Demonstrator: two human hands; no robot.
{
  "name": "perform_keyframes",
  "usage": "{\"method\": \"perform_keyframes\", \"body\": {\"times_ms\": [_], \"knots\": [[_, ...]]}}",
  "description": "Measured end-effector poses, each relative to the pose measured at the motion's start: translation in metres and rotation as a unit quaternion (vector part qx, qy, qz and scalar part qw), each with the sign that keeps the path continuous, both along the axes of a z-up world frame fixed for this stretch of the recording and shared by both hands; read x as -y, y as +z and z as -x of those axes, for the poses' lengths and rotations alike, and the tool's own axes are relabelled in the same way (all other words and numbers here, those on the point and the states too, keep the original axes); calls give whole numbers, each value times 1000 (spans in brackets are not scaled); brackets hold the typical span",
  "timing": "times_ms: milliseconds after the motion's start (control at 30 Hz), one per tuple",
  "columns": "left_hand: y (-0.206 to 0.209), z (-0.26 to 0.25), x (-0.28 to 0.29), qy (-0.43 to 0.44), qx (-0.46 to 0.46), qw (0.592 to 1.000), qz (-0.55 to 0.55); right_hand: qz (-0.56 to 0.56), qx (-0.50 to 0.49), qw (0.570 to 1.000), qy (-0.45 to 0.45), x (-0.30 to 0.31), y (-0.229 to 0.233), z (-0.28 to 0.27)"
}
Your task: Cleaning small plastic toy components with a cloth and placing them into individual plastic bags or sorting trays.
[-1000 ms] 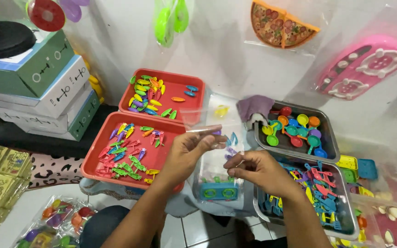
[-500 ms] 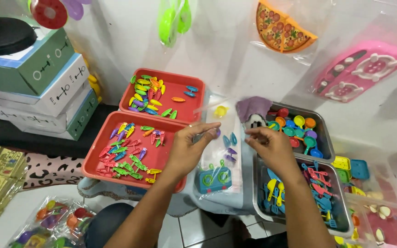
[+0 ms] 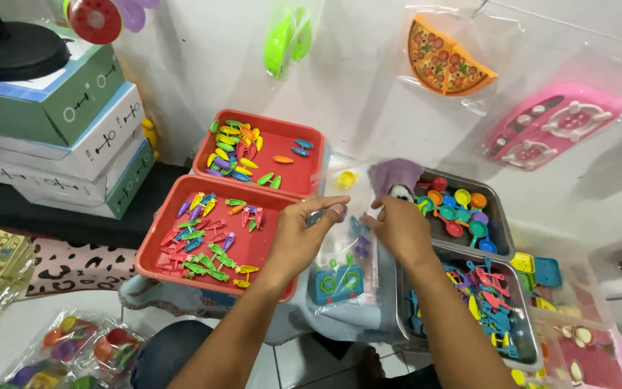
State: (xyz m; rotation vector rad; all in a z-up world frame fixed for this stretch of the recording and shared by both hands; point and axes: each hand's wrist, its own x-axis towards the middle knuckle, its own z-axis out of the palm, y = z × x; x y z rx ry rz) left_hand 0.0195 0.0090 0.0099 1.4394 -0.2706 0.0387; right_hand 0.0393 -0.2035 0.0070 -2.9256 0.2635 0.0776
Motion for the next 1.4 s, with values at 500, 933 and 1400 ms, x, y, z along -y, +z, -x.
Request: {"method": "perform_keyframes", "body": {"times_ms": [500,933,1400], "knots": [[-5,1,5,-11,46,998,32,11,-30,990,134,0,-15,26],[29,28,5,-74,36,995,61,-542,227,801,116,83,61,81],[63,66,16,-104,99,989,24,-567,282,750,192,76,85,122]]}}
